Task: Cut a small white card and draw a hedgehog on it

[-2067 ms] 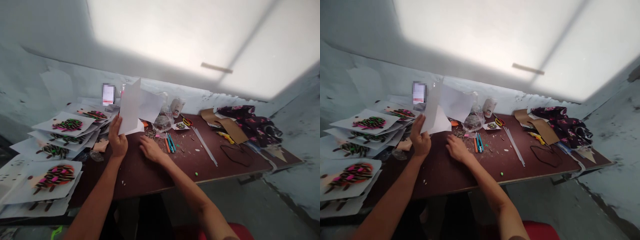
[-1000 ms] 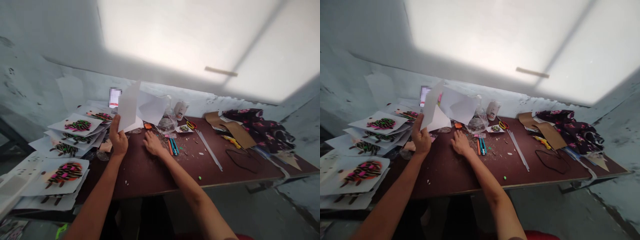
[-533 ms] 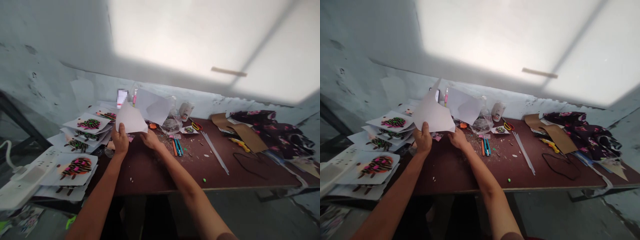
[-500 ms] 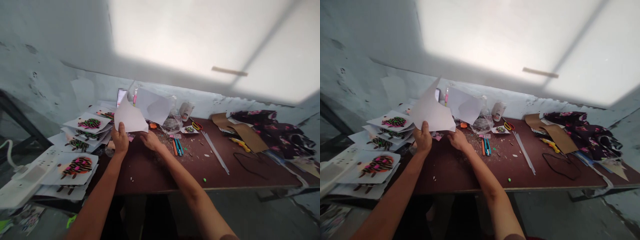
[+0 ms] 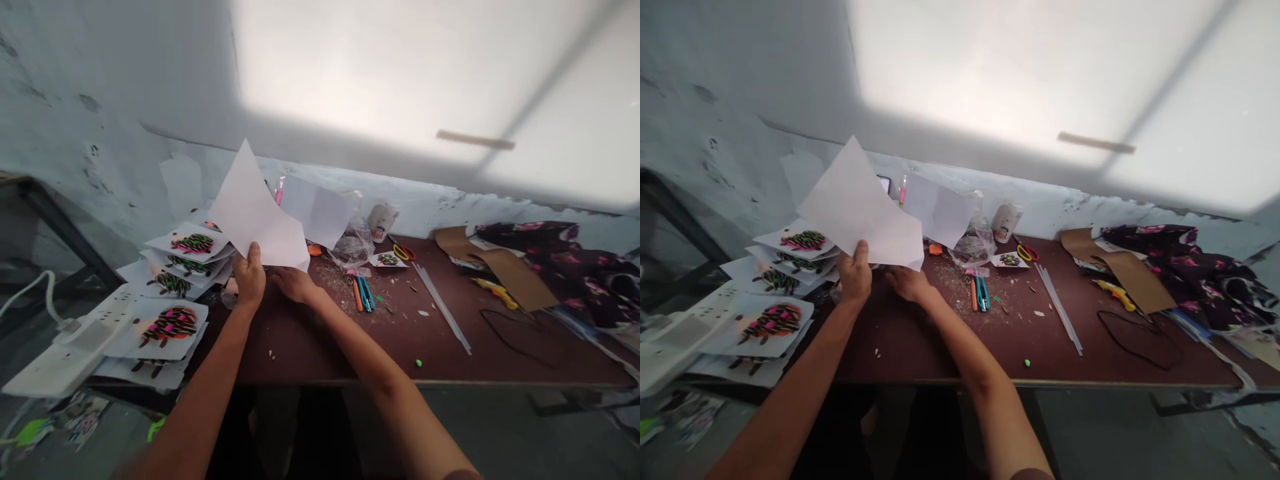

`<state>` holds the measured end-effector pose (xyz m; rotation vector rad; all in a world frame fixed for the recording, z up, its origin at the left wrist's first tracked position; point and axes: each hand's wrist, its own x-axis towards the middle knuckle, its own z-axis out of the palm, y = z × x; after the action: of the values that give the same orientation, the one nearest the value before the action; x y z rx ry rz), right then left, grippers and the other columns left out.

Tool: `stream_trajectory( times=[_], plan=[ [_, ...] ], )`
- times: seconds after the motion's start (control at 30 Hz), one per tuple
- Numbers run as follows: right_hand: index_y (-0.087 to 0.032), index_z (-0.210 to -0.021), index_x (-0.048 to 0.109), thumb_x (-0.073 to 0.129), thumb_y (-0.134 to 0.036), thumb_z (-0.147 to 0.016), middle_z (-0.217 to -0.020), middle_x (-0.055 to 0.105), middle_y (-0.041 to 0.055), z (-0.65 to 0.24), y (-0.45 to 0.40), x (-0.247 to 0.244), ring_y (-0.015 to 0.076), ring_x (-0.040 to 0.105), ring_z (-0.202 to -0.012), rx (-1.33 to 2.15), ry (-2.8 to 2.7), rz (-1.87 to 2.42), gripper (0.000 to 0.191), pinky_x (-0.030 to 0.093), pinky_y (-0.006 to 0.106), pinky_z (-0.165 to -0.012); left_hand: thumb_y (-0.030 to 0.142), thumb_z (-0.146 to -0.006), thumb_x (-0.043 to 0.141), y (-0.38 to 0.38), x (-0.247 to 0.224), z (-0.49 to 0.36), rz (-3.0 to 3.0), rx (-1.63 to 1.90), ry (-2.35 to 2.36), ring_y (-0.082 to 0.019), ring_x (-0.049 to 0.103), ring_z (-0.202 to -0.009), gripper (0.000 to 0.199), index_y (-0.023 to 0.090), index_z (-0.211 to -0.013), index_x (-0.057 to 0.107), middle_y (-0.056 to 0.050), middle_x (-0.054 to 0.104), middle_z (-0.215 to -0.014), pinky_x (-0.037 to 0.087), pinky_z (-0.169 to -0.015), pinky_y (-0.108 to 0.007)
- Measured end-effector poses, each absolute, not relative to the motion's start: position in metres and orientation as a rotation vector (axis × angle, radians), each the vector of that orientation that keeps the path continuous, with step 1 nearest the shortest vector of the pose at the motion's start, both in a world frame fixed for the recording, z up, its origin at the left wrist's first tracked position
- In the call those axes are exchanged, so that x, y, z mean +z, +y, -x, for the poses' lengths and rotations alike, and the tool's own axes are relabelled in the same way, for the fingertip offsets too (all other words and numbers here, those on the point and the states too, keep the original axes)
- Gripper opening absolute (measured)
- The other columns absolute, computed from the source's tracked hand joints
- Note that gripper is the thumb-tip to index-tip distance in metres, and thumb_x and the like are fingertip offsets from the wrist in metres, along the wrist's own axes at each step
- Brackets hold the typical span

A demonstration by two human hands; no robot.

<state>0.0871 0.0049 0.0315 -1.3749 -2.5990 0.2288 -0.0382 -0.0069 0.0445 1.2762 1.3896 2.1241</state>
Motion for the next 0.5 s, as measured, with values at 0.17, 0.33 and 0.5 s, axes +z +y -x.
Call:
stream_trajectory(
  times=[0.17,0.33,0.5],
  plan=[
    [-0.005,-0.146,0.043,0.046,-0.050,-0.099,-0.157,0.034,0.0219,-0.103,-0.068,0.019,0.0309,0.027,-0.149,0.304,-2.708,1.158,0.066,0.027,0.045,-0.120,0.052,-0.094,0.050,-0.002,0.053,0.036,-1.248,2.170,1.321,-0.030,0.064,-0.113,0.047,0.011,-0.109,0.069,-0.016,0.070,-0.116,0.046,-0.105,-0.045],
    [-0.011,-0.153,0.033,0.045,-0.054,-0.098,-0.161,0.028,0.0178,-0.087,-0.101,0.006,0.0285,0.022,-0.151,0.306,-2.750,1.035,0.071,0.024,0.046,-0.122,0.050,-0.094,0.051,0.000,0.055,0.020,-1.285,2.123,1.284,-0.029,0.061,-0.118,0.044,0.013,-0.111,0.068,-0.014,0.071,-0.114,0.044,-0.107,-0.043],
    [-0.006,-0.147,0.041,0.050,-0.045,-0.098,-0.156,0.035,0.0230,-0.101,-0.059,0.017,0.0317,0.030,-0.147,0.253,-2.616,1.439,0.063,0.025,0.047,-0.121,0.042,-0.088,0.057,0.001,0.045,0.020,-1.281,1.998,1.259,-0.028,0.065,-0.110,0.037,0.013,-0.107,0.068,-0.014,0.072,-0.112,0.046,-0.104,-0.043]
  ],
)
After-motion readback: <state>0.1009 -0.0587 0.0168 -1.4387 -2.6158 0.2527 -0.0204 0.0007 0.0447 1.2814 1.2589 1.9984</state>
